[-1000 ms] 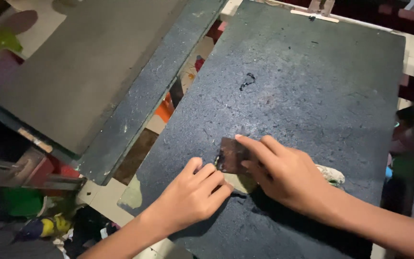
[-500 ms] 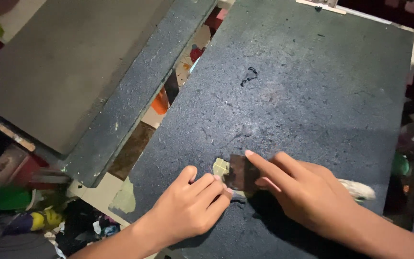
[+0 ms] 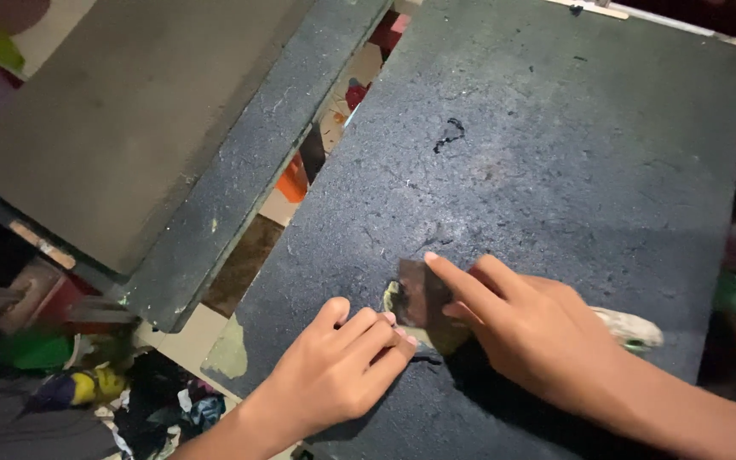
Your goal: Using a metal scraper to remove dried ink residue from a screen printing station surface.
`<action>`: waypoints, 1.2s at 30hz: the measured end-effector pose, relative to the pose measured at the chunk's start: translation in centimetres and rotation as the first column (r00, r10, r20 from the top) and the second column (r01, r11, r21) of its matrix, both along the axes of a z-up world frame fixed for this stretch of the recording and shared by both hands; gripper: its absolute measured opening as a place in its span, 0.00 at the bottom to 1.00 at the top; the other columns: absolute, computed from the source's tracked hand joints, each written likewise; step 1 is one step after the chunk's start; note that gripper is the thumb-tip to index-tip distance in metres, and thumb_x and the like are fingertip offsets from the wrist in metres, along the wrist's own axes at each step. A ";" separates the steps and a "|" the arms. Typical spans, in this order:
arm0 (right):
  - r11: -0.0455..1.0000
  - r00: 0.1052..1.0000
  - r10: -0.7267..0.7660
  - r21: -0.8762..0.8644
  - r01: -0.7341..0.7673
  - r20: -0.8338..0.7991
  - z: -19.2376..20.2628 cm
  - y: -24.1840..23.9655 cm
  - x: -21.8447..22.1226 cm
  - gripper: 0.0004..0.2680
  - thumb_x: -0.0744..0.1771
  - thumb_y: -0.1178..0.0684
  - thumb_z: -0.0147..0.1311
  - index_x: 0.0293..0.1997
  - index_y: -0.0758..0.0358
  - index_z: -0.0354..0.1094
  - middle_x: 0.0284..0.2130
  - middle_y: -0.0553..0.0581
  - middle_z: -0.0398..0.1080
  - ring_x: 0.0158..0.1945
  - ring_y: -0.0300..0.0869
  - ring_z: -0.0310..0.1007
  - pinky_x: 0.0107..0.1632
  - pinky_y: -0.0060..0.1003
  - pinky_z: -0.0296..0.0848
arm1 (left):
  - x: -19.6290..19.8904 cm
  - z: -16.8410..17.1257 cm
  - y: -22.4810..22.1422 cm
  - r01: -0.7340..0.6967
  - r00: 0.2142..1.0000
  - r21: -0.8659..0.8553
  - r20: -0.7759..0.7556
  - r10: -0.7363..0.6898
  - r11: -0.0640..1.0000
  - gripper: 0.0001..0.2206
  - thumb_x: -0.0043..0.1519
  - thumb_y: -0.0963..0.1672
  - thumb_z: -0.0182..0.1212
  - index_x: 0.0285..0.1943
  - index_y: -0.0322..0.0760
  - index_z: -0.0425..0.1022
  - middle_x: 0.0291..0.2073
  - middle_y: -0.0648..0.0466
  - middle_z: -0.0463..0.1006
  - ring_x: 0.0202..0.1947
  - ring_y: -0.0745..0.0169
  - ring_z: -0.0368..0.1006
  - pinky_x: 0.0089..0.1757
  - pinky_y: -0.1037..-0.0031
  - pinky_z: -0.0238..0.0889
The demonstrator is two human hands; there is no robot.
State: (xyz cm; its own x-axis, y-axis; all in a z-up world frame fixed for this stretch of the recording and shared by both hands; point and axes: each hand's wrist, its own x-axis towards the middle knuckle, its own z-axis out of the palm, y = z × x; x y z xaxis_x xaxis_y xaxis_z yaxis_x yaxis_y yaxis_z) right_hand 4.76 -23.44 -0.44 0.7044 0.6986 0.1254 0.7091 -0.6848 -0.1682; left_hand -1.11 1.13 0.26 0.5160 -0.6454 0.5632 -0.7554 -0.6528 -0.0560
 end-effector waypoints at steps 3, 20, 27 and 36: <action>0.998 1.000 -0.001 -0.066 0.002 0.010 0.0 -1.8 -1.0 0.24 0.67 0.42 0.54 0.72 0.47 0.56 0.32 0.50 0.61 0.19 0.54 0.73 0.16 0.53 0.68 | -0.1 -0.1 0.1 0.002 1.000 -0.017 -0.027 -0.003 1.000 0.08 0.71 0.39 0.56 0.36 0.37 0.75 0.29 0.50 0.68 0.29 0.57 0.63 0.34 0.67 0.53; 0.991 0.963 -0.120 -0.080 0.104 -0.241 0.4 -1.5 0.2 0.23 0.67 0.42 0.51 0.73 0.36 0.54 0.40 0.47 0.66 0.33 0.56 0.76 0.27 0.56 0.76 | 0.4 0.3 0.0 -0.006 0.960 -0.019 -0.281 0.001 1.000 0.06 0.70 0.43 0.57 0.40 0.39 0.70 0.34 0.51 0.67 0.31 0.51 0.61 0.36 0.64 0.51; 0.927 0.784 -0.373 -0.238 0.291 -0.496 2.8 -4.8 0.8 0.23 0.66 0.38 0.52 0.71 0.30 0.56 0.48 0.43 0.76 0.45 0.45 0.82 0.44 0.44 0.77 | 1.8 1.1 0.1 0.117 0.888 0.095 -0.455 -0.061 0.989 0.07 0.70 0.45 0.56 0.46 0.36 0.68 0.37 0.46 0.67 0.35 0.47 0.62 0.38 0.62 0.51; 0.908 0.910 -0.340 -0.333 0.253 -0.238 4.1 -5.6 1.3 0.37 0.62 0.37 0.63 0.78 0.21 0.40 0.52 0.47 0.61 0.34 0.53 0.80 0.35 0.51 0.81 | 3.5 1.1 -0.5 0.176 0.874 0.170 -0.480 -0.075 0.969 0.13 0.66 0.50 0.65 0.50 0.43 0.69 0.31 0.51 0.69 0.30 0.50 0.63 0.39 0.61 0.51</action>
